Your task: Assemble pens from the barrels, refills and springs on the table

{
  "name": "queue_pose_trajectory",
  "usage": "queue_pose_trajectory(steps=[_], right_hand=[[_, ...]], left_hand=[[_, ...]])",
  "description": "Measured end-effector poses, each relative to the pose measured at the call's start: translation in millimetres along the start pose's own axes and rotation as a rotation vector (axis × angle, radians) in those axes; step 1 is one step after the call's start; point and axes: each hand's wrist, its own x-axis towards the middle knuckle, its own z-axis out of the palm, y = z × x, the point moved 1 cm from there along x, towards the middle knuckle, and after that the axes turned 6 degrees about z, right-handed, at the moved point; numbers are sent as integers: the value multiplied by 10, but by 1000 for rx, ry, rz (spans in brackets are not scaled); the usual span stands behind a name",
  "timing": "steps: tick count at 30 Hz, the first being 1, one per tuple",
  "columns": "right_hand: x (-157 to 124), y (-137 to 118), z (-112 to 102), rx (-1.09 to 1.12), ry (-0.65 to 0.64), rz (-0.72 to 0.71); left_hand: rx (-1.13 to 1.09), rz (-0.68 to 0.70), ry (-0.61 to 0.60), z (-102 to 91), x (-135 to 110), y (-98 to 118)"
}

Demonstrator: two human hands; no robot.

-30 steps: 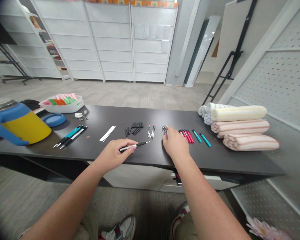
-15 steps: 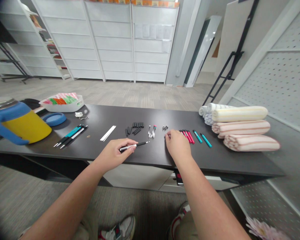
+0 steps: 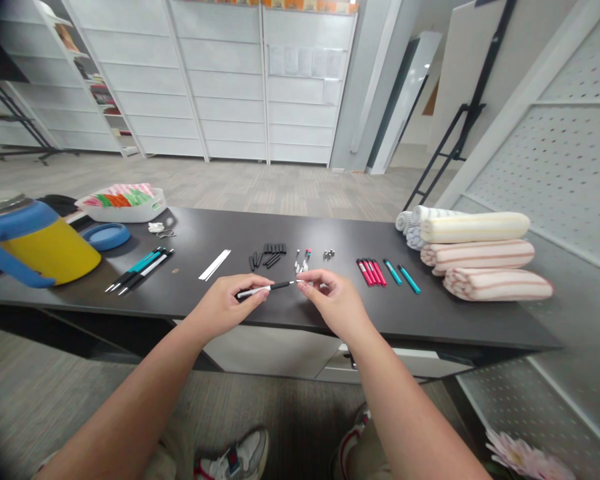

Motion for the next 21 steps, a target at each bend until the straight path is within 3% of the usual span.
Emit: queue_pose_trajectory(steps=[15, 21], right_hand=[[-44, -65, 38, -251, -92, -96], [-63, -146, 94, -421, -105, -221]], left_hand=[[24, 67, -52, -17, 7, -15], [18, 53, -62, -17, 14, -7]])
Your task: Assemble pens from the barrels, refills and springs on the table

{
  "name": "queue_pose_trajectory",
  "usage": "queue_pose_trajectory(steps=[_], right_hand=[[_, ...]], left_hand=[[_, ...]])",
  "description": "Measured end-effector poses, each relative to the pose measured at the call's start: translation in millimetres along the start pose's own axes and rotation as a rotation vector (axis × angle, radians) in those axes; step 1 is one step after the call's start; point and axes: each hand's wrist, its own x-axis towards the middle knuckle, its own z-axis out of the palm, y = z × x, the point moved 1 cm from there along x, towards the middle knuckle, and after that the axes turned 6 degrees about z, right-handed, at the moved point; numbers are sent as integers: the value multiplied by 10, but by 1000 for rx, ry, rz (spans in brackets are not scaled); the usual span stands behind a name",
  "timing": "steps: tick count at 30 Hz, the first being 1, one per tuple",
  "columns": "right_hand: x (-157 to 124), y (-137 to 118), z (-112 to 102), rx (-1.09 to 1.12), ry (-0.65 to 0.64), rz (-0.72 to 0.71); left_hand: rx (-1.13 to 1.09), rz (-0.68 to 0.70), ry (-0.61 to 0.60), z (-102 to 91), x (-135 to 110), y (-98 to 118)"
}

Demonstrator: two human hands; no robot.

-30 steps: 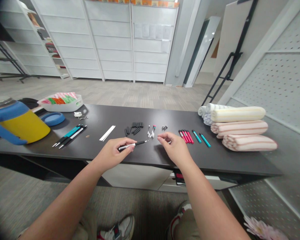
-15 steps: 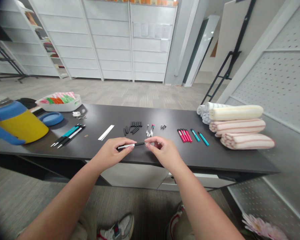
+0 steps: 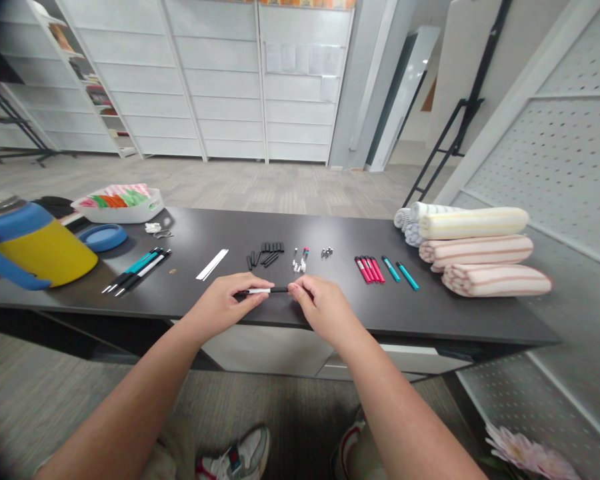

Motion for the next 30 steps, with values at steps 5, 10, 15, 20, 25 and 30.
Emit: queue_pose_trajectory(steps=[5, 10, 15, 20, 25, 30], right_hand=[[0, -31, 42, -98, 35, -50], [5, -29, 55, -111, 55, -52], [13, -14, 86, -120, 73, -65], [19, -13, 91, -125, 104, -62], [22, -21, 92, -120, 100, -55], [21, -16, 101, -114, 102, -49]], left_hand=[[33, 22, 17, 7, 3, 7], [62, 122, -2, 44, 19, -29], [98, 156, 44, 76, 24, -72], [174, 151, 17, 80, 38, -90], [212, 159, -44, 90, 61, -83], [222, 88, -31, 110, 39, -87]])
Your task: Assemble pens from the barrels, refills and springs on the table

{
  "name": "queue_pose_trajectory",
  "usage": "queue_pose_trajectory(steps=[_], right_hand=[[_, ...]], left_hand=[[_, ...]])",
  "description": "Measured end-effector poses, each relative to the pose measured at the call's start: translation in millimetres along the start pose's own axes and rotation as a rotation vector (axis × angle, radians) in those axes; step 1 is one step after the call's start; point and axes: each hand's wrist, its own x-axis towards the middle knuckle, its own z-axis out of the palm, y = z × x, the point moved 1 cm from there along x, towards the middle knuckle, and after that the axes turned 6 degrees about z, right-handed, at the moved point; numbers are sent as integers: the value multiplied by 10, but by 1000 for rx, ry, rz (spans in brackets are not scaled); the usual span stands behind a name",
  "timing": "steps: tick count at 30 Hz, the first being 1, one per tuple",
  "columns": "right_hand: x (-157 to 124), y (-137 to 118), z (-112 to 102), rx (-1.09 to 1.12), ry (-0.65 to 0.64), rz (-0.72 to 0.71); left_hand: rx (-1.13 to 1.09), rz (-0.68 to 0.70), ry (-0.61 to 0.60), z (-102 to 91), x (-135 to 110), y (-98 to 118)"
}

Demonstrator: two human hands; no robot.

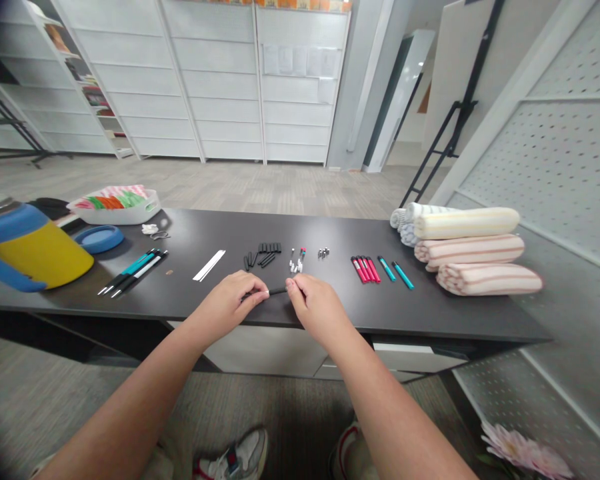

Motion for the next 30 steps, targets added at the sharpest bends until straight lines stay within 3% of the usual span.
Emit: queue_pose_trajectory(steps=[6, 9, 13, 16, 22, 30], right_hand=[[6, -18, 16, 1, 11, 12], [14, -28, 5, 52, 11, 58], [20, 5, -26, 168, 57, 199], [22, 27, -32, 247, 68, 252], [6, -36, 6, 311, -46, 139], [-21, -134, 20, 211, -141, -1]], left_hand=[[15, 7, 65, -2, -19, 30], [-57, -33, 162, -31, -20, 19], [-419, -263, 407, -80, -30, -85], [-778, -362, 523, -88, -24, -151], [-1216, -434, 705, -33, 27, -118], [-1292, -405, 696, -3, 55, -75]])
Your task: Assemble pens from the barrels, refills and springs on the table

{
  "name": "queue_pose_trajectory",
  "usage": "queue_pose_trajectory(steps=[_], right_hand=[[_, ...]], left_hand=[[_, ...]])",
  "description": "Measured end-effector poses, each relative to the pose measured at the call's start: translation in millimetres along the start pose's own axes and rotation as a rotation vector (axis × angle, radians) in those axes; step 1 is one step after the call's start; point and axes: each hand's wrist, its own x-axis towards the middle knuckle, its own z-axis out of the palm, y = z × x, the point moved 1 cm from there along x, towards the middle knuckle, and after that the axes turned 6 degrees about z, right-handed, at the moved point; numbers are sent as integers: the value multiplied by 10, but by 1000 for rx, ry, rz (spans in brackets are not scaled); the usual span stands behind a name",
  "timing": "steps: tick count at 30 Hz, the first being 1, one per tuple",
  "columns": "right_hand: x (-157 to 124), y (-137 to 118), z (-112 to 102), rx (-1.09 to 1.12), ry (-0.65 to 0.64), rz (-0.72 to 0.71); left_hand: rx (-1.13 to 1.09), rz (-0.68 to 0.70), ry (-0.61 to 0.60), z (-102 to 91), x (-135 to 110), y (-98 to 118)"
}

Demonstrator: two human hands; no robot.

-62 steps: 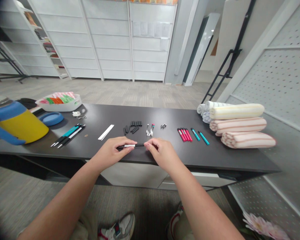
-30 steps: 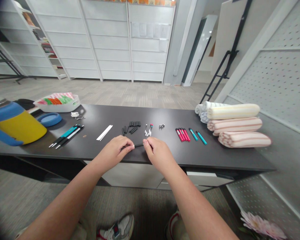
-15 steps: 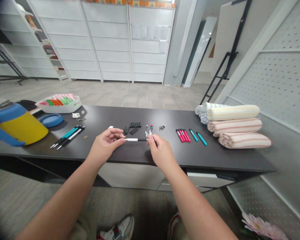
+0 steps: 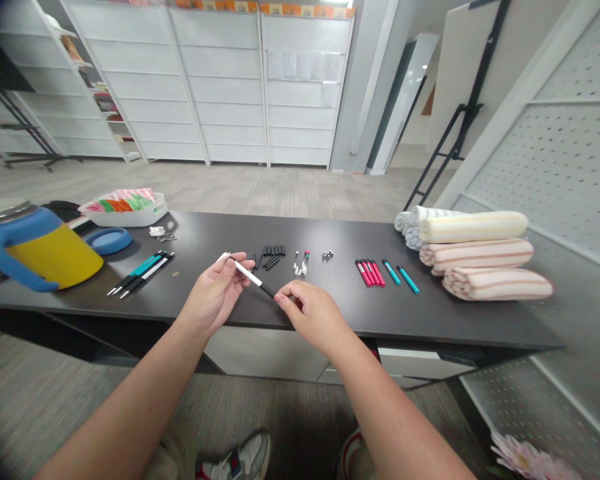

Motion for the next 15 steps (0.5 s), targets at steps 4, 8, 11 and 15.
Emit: queue_pose_trajectory(steps=[4, 8, 11, 15], right_hand=[[12, 34, -6, -37, 72, 24], [53, 192, -69, -168, 248, 146], [102, 351, -158, -331, 294, 193], [192, 508, -257, -466, 279, 172]], left_hand=[[-34, 17, 21, -14, 3, 38], [-17, -3, -3, -14, -9, 70], [-7, -14, -28, -13, -25, 76], [14, -18, -53, -27, -30, 58]])
